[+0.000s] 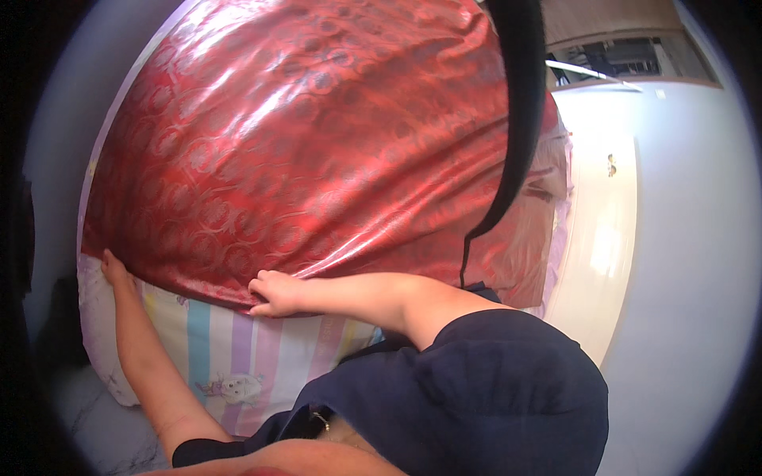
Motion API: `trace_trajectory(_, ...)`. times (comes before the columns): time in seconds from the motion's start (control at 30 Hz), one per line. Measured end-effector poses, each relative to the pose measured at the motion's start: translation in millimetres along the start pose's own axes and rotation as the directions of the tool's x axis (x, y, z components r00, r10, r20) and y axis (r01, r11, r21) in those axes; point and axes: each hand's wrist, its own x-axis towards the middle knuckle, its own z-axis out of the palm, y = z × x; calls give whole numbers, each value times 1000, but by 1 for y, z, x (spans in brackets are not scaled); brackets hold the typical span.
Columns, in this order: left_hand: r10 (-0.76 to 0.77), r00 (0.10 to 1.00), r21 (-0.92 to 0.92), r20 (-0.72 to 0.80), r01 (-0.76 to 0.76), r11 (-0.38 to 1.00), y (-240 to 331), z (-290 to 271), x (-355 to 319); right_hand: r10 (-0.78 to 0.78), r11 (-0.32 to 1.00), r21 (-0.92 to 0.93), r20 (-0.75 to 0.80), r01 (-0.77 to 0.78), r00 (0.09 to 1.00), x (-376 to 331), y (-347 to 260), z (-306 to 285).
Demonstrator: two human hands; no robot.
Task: The person folds a large red patterned sheet on a bed, then folds a colorful striped sheet underneath it. They repeatedly smooth and align the edges of the sheets by hand.
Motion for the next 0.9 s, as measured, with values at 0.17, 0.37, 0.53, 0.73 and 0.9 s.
trace_trajectory(0.17, -3, 984, -168, 180, 34, 985, -1, -4, 9, -342, 911, -378, -469, 165, 814, 66, -5, -99)
trace_trajectory(0.37, -39, 999, 2, 28, 39, 999, 28, 6, -17, -74, 758, -606, -445, -240, 892, 143, 41, -91)
trace_trajectory(0.53, -120, 974, -136, 191, 147, 980, 123, -18, -39, -117, 743, -626, -471, -238, 874, 149, 49, -77)
trace_trajectory(0.73, 310, 946, -42, 97, -307, 951, 121, -25, -37, -135, 738, -628, -495, -246, 858, 143, 56, -88)
trace_trajectory(0.9, 375, 925, 521, -62, -291, 802, 19, -34, 22, -217, 813, -573, -464, -104, 859, 146, 56, -86)
